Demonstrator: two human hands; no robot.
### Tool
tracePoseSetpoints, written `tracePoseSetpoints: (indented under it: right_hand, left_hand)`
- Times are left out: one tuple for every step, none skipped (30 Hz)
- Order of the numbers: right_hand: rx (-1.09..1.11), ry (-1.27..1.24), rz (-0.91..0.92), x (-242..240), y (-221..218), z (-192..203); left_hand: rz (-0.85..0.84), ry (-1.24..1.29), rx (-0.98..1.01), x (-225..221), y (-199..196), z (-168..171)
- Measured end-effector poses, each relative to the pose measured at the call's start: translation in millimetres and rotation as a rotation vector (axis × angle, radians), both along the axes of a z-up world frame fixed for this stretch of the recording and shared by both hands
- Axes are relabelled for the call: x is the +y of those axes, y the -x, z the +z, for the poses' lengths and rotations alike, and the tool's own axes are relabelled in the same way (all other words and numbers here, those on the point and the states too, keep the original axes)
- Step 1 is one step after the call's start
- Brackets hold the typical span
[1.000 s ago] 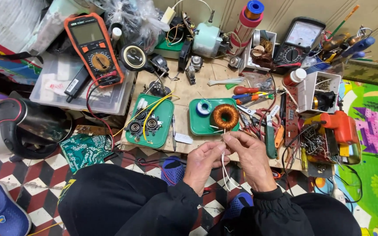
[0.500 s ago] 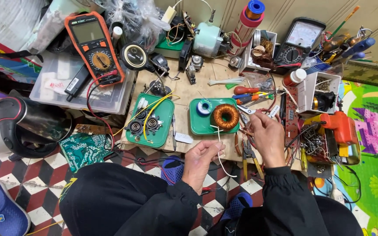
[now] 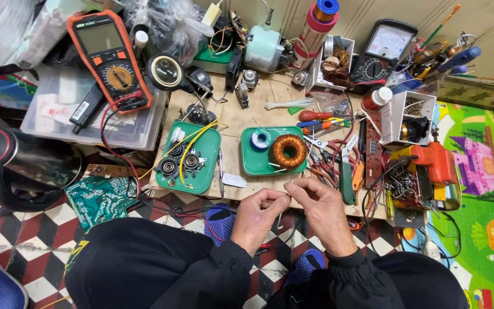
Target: Insulating and trimming wire connections on a copper motor coil using pliers and a heat tool.
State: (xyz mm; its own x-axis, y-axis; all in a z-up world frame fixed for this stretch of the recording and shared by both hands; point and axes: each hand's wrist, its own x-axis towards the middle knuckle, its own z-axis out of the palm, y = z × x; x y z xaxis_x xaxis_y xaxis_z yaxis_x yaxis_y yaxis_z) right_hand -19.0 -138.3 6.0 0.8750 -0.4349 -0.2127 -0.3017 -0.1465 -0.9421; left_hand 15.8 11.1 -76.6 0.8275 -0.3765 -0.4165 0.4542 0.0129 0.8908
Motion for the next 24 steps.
tracePoseSetpoints:
  right_hand:
    - [0.000, 0.001, -0.004, 0, 2, -4]
    - [0.025, -0.086, -0.019, 0, 5, -8]
    - [0.050, -0.173, -0.034, -1, 7, -12]
    - [0.050, -0.171, -0.038, 2, 10, -15]
    - [0.048, -0.193, -0.067, 5, 13, -18]
    - [0.045, -0.216, -0.096, 7, 17, -22]
    - [0.048, -0.216, -0.099, 5, 17, -26]
    - [0.078, -0.248, -0.144, 3, 17, -30]
    - [0.108, -0.280, -0.190, 1, 17, -34]
    - [0.111, -0.281, -0.194, -4, 14, -41]
    - [0.068, -0.304, -0.266, -10, 12, -47]
    - [0.024, -0.327, -0.339, -16, 10, -54]
    - [0.028, -0.325, -0.338, -33, 8, -65]
    - [0.041, -0.185, -0.429, -49, 7, -75]
    - [0.051, -0.045, -0.518, -64, 4, -86]
    - [0.051, -0.044, -0.517, -77, 8, -113]
    - [0.255, 0.326, -0.356, -92, 14, -140]
    - [0.454, 0.691, -0.179, -107, 20, -167]
    - [0.456, 0.691, -0.179, -101, 23, -180]
    - [0.567, 0.798, -0.135, -95, 27, -194]
    - [0.675, 0.902, -0.088, -88, 29, -207]
    - [0.674, 0.900, -0.085, -87, 31, -208]
    - [0.671, 0.924, -0.085, -87, 32, -209]
    - [0.669, 0.948, -0.085, -87, 32, -209]
  left_hand:
    - [-0.004, 0.001, 0.000, 5, 0, 16]
    - [-0.053, -0.124, -0.072, 9, -1, 32]
    - [-0.103, -0.249, -0.145, 14, -1, 48]
    - [-0.106, -0.247, -0.145, 10, 0, 46]
    - [-0.109, -0.155, -0.068, 6, 1, 43]
    - [-0.111, -0.063, 0.010, 3, 3, 40]
    - [-0.113, -0.063, 0.013, 0, 4, 36]
    - [-0.095, -0.018, 0.064, -2, 5, 32]
    - [-0.077, 0.027, 0.116, -4, 6, 28]
    - [-0.080, 0.026, 0.119, -5, 4, 32]
    - [-0.128, -0.050, 0.070, -6, 2, 35]
    - [-0.177, -0.125, 0.021, -7, 0, 39]
    - [-0.175, -0.123, 0.025, -7, 0, 35]
    - [-0.174, -0.159, 0.028, -7, 1, 31]
    - [-0.172, -0.196, 0.028, -6, 0, 27]
    - [-0.171, -0.195, 0.028, -6, -3, 23]
    - [-0.137, -0.171, 0.005, -7, -4, 18]
    - [-0.104, -0.147, -0.019, -9, -5, 14]
    - [-0.105, -0.146, -0.017, -10, -6, 11]
    - [-0.071, -0.135, -0.025, -11, -6, 10]
    - [-0.035, -0.126, -0.035, -10, -7, 8]
    - [-0.033, -0.128, -0.035, -9, -6, 6]
    - [-0.045, -0.162, -0.054, -8, -6, 5]
    - [-0.056, -0.197, -0.072, -6, -6, 4]
